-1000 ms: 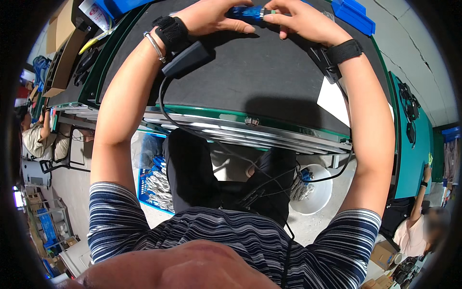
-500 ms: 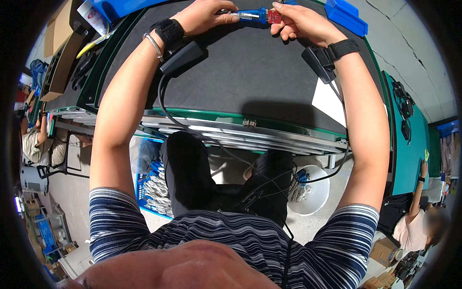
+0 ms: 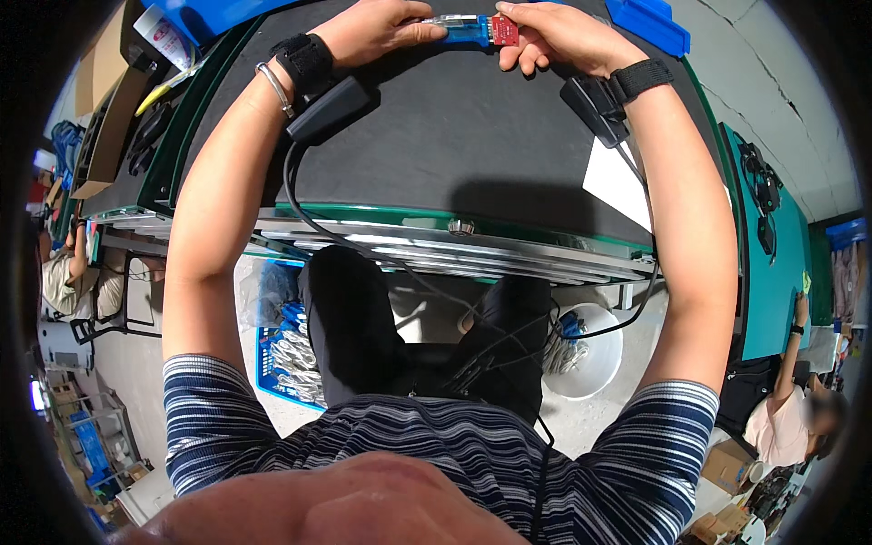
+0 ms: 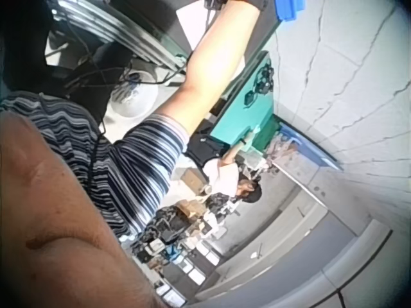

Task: Assembling and inspecting electronic cables with blue D-sub connectors at a workbench.

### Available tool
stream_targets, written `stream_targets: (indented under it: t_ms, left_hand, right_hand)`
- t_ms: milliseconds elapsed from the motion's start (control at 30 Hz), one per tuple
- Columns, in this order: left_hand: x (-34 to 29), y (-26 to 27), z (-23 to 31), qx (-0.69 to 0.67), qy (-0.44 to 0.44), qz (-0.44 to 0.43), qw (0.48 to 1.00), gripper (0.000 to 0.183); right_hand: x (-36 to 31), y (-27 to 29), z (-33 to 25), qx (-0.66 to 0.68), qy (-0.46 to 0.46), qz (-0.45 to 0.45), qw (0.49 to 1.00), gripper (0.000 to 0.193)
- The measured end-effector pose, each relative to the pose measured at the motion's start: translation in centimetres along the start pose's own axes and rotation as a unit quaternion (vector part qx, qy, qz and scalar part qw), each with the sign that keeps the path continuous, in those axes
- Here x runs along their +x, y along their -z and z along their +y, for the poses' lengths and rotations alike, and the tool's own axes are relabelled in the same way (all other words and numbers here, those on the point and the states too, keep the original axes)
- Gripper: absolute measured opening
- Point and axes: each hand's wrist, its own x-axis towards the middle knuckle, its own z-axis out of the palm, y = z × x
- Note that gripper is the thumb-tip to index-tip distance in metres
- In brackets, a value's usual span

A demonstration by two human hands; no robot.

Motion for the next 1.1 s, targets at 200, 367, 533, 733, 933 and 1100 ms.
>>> stream_targets:
  t_ms: [200,367,533,733,933,1100]
  left_hand:
    - [-0.1,0.1,0.2,-0.021,0.004,0.012,1.000,0.042]
    - [0.1,0.2,0.5,-0.027,0.025,0.012,0.999,0.041]
    - [0.2,-0.2,-0.2,-0.010,-0.003,0.054,0.998,0.043]
    - [0.0,0.3,0.7,-0.031,0.047,0.106,0.993,0.044]
    - [-0.3,0.1,1.0,-0.046,0.035,0.072,0.996,0.044]
    - [0.1,-0.2,0.2,-0.062,0.013,0.071,0.995,0.044]
  right_hand:
    - [-0.2,-0.7,-0.5,0.088,-0.022,0.034,0.995,0.045]
    - [-0.3,-0.7,0.2,-0.050,0.048,0.028,0.997,0.036]
    - [0.1,-0.6,0.3,-0.063,0.060,0.024,0.996,0.033]
    - [0.1,-0.4,0.6,-0.049,0.071,0.021,0.996,0.032]
    - [0.2,-0.2,0.7,-0.041,0.064,0.029,0.997,0.034]
    - [-0.3,-0.6,0.4,-0.052,0.049,0.052,0.996,0.039]
